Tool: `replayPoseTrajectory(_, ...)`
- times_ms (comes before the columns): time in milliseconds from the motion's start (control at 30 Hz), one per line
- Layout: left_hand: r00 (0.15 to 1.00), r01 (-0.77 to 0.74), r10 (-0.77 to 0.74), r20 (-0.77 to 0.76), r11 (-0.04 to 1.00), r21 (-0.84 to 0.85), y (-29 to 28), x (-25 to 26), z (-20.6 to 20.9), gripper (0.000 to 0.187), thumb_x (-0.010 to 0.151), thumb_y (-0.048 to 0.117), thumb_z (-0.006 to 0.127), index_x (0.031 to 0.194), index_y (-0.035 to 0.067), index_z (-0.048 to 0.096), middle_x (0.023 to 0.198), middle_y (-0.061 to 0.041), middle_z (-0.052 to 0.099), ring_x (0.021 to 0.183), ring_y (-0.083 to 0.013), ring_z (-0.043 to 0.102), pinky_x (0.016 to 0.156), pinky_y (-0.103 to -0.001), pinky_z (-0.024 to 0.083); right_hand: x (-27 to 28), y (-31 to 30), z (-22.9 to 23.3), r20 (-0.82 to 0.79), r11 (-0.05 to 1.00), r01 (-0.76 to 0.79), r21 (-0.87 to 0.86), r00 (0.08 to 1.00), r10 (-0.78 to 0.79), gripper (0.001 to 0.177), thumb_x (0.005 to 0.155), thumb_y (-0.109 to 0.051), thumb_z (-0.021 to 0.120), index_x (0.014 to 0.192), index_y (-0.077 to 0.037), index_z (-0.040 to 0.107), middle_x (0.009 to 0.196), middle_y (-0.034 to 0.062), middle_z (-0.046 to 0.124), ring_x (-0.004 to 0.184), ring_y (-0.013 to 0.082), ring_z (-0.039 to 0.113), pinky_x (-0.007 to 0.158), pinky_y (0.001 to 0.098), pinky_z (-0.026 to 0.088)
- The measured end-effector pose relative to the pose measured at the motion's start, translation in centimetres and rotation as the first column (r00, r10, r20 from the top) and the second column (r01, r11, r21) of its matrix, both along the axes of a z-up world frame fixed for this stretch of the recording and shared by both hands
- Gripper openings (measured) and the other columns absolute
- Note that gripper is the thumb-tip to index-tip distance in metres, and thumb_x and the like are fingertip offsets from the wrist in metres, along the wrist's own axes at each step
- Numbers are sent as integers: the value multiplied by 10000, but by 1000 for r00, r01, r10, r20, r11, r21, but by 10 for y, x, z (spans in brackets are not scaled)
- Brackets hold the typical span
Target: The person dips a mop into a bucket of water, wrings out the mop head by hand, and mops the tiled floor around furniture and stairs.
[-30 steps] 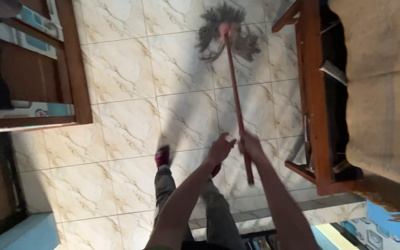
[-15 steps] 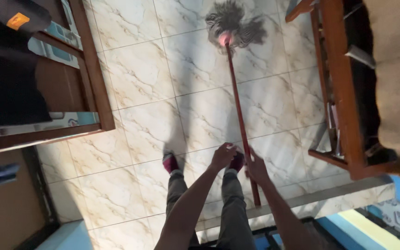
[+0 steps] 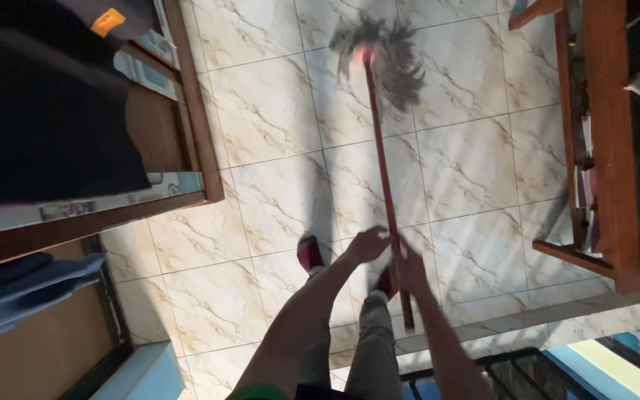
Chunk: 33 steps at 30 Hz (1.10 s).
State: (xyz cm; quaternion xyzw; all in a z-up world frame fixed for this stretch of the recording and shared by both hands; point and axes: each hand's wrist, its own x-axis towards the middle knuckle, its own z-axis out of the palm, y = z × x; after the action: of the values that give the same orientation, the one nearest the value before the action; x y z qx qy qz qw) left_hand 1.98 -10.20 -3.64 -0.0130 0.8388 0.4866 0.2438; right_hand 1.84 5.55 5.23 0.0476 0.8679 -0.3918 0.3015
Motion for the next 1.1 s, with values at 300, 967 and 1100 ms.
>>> replayPoseTrajectory(300, 927, -374, 374, -24, 927, 2, -95, -71, 85, 514, 985, 270, 610, 1456, 110, 480, 1121, -163, 780, 1111, -354, 690, 970, -477, 537, -175, -118, 22, 280, 922, 254, -291, 944, -172, 553, 1027, -214, 566, 1567, -163, 456, 652, 62, 560, 454, 131, 507, 396, 304, 426)
replayPoseTrajectory(967, 544, 219, -508, -668, 854, -471, -102, 7, 133, 351, 845, 487, 756, 813, 160, 632, 843, -1, 655, 949, -213, 650, 842, -417, 468, 102, -34, 282, 742, 653, 665, -361, 629, -230, 646, 888, -173, 579, 1521, -106, 472, 889, 98, 718, 490, 157, 581, 356, 284, 393)
replayPoseTrajectory(1100, 520, 88, -451, -725, 873, -480, -112, 10, 140, 232, 917, 364, 743, 850, 171, 632, 877, 8, 655, 931, -197, 648, 822, -407, 458, 115, -53, 275, 615, 737, 575, -356, 738, -279, 698, 879, -94, 641, 1549, -131, 447, 858, 88, 664, 485, 142, 528, 383, 301, 408)
